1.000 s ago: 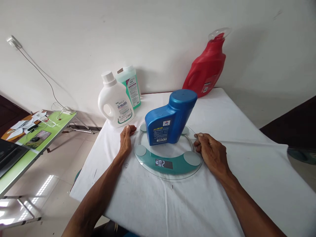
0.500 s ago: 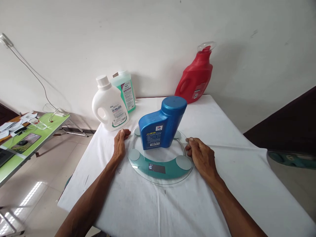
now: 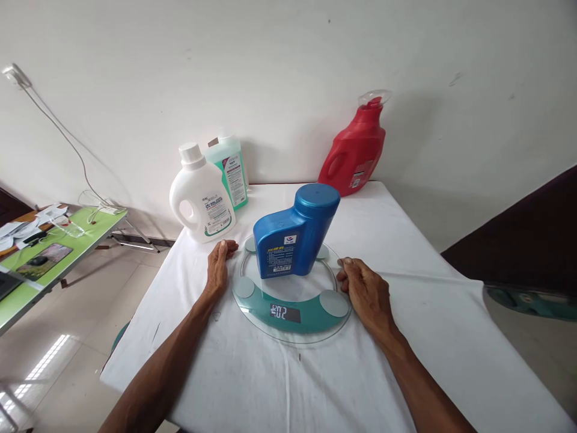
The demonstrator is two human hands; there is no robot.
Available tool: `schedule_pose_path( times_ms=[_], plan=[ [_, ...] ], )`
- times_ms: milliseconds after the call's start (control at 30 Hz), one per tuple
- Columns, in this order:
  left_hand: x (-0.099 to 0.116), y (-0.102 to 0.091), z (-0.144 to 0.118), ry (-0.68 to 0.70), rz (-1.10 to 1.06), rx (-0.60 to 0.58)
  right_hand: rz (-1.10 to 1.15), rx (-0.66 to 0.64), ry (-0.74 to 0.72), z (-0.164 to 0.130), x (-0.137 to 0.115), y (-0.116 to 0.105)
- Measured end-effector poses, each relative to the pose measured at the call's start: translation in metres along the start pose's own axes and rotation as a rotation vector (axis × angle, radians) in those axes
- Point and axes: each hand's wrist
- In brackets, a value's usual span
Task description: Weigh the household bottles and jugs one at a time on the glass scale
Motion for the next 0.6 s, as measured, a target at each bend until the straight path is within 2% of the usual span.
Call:
schedule_pose_path(
  times_ms=[600],
  plan=[
    [0.0030, -0.0008, -0.0028, 0.027, 0.059, -0.022, -0.026, -0.010, 0.018, -0.0002, -0.0017, 0.0012]
  ],
)
Point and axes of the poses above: each hand's wrist, its own z-axis towards the middle knuckle, its own y-axis out of the palm, x = y × z, and after that the axes turned 6 degrees about x, right-handed
